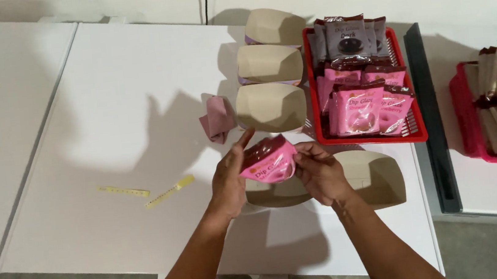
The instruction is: Sorting various flavors of glaze packets and placing them into specific cardboard containers and plastic baskets.
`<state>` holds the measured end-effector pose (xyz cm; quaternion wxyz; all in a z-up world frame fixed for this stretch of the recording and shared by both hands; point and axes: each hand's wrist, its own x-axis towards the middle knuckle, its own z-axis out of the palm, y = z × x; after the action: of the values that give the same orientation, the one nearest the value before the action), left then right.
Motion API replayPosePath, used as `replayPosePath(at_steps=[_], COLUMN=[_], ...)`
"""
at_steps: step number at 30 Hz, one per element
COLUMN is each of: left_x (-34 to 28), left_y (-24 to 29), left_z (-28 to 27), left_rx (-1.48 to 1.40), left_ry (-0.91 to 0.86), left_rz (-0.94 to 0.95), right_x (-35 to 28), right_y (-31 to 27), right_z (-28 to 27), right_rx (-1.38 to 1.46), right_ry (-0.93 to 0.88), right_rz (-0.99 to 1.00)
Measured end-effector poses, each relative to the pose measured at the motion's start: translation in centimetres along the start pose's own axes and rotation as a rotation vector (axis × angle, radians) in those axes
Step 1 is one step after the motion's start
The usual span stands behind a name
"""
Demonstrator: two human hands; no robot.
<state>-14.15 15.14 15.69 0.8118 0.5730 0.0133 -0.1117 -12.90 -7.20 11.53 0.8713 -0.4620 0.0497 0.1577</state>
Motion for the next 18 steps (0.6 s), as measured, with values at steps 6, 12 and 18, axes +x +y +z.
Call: replayPosePath(at_steps=[6,12,18], left_x=[0.5,1.1,3.4], left_y=[-1.7,1.7,-0.4], left_z=[-0.6,0.1,-1.4], left_rx=[0.095,0.617,0.473], left_ry=[0.003,-0.093,-0.201], left_rz=[0.098,0.126,0.094], right_x=[0.6,0.1,0.0], right_y=[3.4,2.1,3.1], right_z=[-3.2,-1.2,-0.2], right_rx=[0.111,-0.429,-0.941], right_ry=[0.106,0.108,0.029], right_rz=[0.014,-0.037,-0.25])
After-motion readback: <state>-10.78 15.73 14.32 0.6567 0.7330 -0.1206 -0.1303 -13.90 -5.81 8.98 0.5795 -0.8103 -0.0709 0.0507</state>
